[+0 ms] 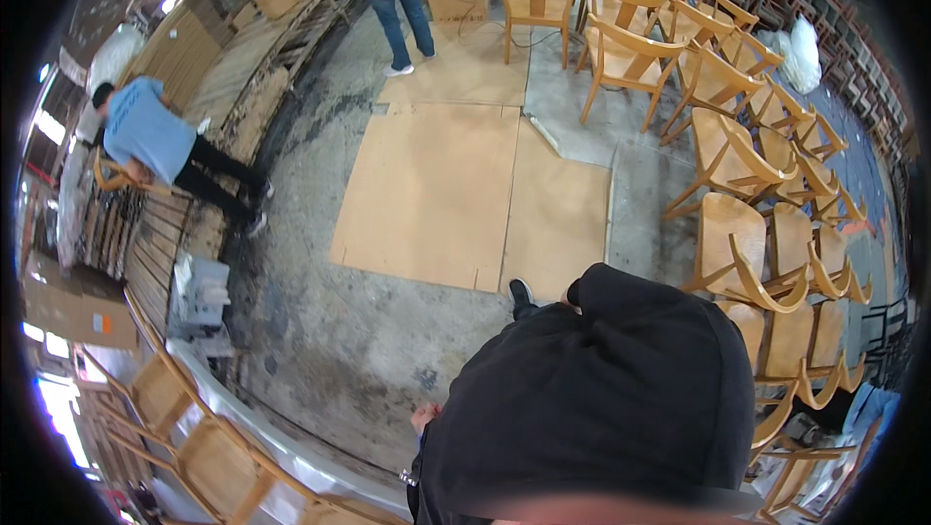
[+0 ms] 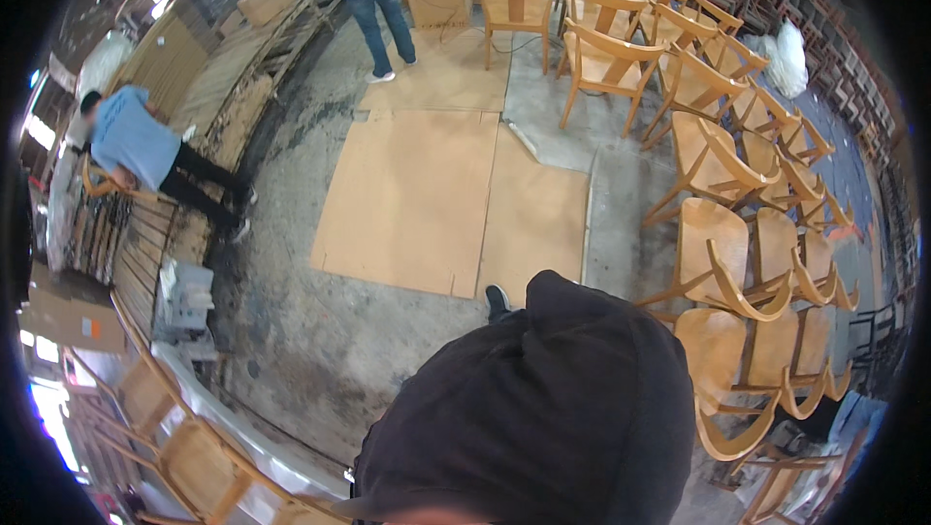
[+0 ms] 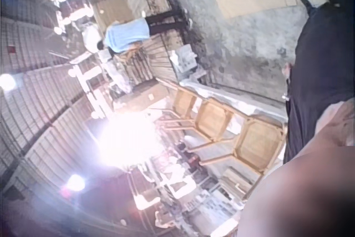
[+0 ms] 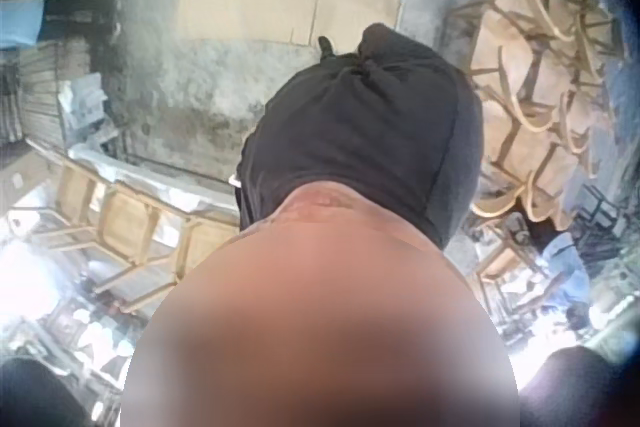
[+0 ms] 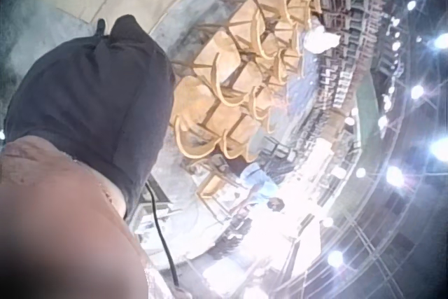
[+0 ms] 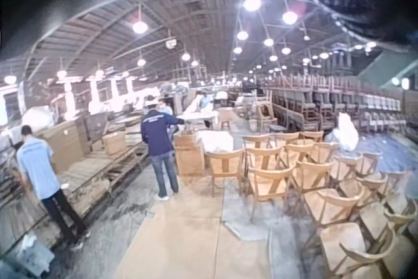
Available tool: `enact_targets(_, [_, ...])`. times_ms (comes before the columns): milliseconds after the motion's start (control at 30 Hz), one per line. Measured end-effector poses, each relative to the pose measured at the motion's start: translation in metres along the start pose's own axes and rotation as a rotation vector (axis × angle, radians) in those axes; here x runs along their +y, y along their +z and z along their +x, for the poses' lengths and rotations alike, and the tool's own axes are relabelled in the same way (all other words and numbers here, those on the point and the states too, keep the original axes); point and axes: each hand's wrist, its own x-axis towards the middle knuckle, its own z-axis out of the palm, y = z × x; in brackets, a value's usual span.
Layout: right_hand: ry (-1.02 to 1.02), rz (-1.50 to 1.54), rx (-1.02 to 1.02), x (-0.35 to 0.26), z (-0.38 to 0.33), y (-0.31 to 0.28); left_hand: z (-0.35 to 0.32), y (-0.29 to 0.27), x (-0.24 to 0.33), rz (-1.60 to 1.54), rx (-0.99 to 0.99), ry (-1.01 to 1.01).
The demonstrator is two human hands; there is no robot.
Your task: The person wipes wooden chairs with a cloth, handling them one at a time. They lift, rotate, and wipe the seat and legs, then place the chairs on a nearby pallet or floor.
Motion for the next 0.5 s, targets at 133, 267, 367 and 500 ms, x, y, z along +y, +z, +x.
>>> enact_targets(133, [0.212, 0.12, 0.428, 0.01, 0.034, -0.107, 0.023, 0.04, 0.066, 0.268, 0.082, -0.021])
enact_targets(267, [0.013, 0.273, 0.727, 0.004, 0.033, -0.221, 0.051, 0.073, 0.12, 0.412, 0.11, 0.005])
enact_targets(367, [-0.135, 0.94, 0.573, -0.008, 0.027, -0.298, 0.074, 0.094, 0.156, 0.497, 0.104, 0.028])
enact_targets(500, [-0.318, 1.235, 0.702, -0.012, 0.034, -0.384, 0.111, 0.123, 0.192, 0.655, 0.083, 0.005])
